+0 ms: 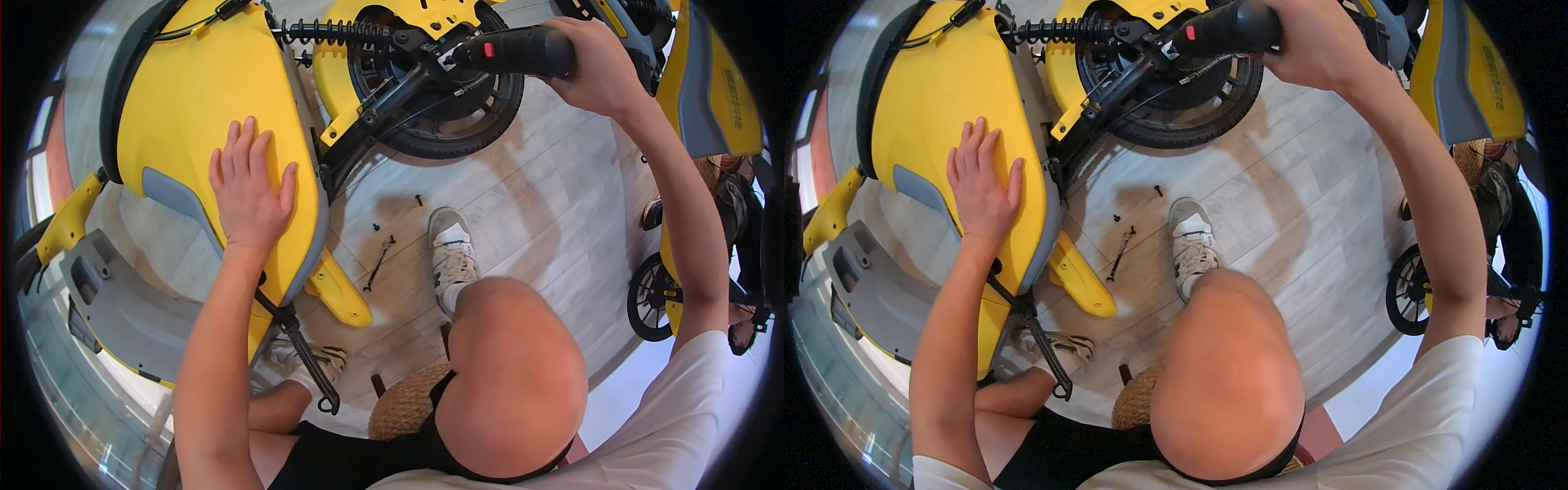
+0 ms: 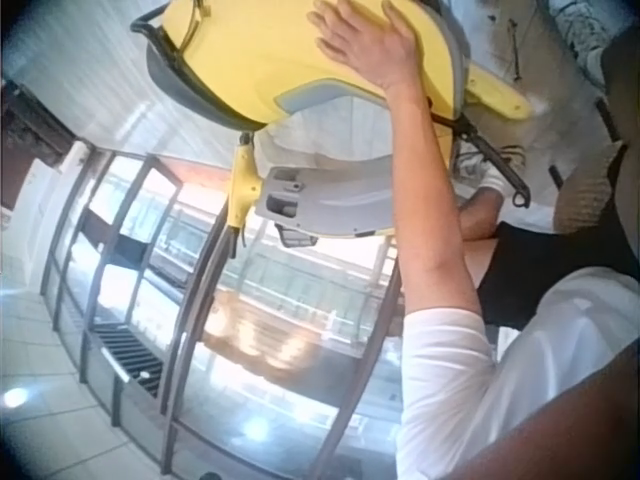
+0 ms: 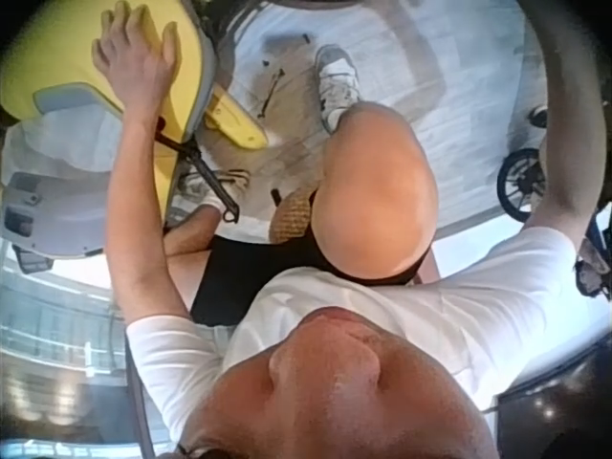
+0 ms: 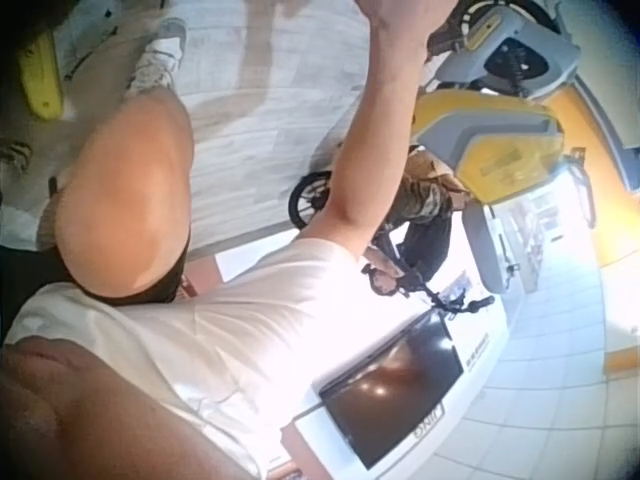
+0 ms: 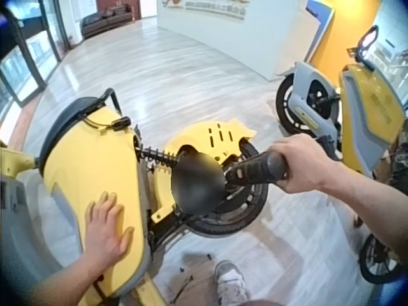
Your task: Using tools to repair or adjust components on an electric scooter.
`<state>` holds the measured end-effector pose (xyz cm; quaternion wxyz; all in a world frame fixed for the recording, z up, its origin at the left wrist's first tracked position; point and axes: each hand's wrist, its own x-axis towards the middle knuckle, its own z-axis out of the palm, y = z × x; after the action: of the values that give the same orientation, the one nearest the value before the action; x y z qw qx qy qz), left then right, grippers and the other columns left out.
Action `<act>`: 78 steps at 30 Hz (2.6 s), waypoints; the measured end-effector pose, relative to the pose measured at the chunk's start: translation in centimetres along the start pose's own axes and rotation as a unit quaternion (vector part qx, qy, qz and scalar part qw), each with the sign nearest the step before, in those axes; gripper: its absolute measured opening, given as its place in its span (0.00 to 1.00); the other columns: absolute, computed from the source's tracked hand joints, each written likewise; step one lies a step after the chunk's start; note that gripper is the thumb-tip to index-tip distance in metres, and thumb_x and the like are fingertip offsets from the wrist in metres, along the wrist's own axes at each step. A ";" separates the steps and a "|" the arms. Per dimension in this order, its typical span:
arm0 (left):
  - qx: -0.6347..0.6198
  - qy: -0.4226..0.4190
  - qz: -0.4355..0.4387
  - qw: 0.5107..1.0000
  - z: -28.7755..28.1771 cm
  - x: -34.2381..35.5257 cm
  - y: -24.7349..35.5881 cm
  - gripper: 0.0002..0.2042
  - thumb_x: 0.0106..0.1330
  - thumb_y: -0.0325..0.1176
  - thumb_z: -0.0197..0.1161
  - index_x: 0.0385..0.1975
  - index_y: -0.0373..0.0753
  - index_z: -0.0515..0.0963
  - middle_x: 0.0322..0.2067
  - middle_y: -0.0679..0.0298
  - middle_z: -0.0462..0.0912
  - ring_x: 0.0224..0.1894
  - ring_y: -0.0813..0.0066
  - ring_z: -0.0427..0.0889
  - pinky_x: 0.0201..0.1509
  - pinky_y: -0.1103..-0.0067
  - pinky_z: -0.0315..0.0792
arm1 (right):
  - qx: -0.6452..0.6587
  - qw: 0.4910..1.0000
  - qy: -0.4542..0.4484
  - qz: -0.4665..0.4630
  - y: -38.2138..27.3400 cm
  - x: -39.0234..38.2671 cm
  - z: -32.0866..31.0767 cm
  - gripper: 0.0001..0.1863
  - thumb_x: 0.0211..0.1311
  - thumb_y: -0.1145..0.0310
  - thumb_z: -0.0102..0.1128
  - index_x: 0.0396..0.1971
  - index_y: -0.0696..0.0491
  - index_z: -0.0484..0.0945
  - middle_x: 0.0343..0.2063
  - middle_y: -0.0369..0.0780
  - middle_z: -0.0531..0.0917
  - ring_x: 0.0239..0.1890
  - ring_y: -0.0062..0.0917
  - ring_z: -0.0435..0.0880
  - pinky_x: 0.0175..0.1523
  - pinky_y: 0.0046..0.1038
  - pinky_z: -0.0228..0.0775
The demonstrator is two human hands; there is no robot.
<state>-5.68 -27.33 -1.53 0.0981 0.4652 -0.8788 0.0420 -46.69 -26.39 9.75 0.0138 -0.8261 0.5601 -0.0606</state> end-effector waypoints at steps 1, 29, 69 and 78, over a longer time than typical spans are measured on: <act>0.005 0.001 0.001 1.000 0.0 0.0 0.0 0.22 0.63 0.42 0.58 0.55 0.39 0.67 0.62 0.58 0.64 0.68 0.60 0.59 0.69 0.64 0.48 | 0.000 1.000 -0.002 -0.001 0.2 -0.1 0.1 0.16 0.41 0.72 0.71 0.34 0.53 0.79 0.28 0.42 0.81 0.33 0.40 0.79 0.43 0.34 0.70; 0.016 -0.004 -0.005 1.000 0.4 -0.2 -0.3 0.23 0.63 0.43 0.58 0.56 0.41 0.66 0.63 0.60 0.64 0.68 0.61 0.58 0.69 0.63 0.48 | 0.044 0.935 -0.305 0.175 4.3 1.7 1.0 0.23 0.43 0.71 0.71 0.43 0.55 0.75 0.35 0.43 0.81 0.41 0.35 0.79 0.54 0.33 0.70; 0.021 -0.021 0.005 1.000 -0.5 0.7 0.6 0.23 0.63 0.41 0.56 0.56 0.38 0.66 0.64 0.54 0.62 0.69 0.57 0.55 0.70 0.62 0.46 | 0.158 0.690 0.034 0.705 -13.3 -38.6 29.0 0.24 0.45 0.75 0.60 0.46 0.55 0.67 0.38 0.53 0.78 0.46 0.50 0.77 0.48 0.40 0.68; 0.032 -0.023 0.007 0.999 -0.4 0.5 0.7 0.24 0.62 0.41 0.57 0.56 0.37 0.66 0.64 0.54 0.62 0.69 0.56 0.55 0.70 0.61 0.45 | 0.237 0.725 -0.011 0.646 -11.6 -38.9 29.0 0.34 0.38 0.71 0.67 0.50 0.59 0.65 0.45 0.53 0.74 0.49 0.49 0.74 0.54 0.39 0.66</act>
<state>-6.48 -27.31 -1.01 0.0623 0.4632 -0.8820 0.0601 -46.78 12.69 -21.29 0.2510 -0.2348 0.9256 -0.1586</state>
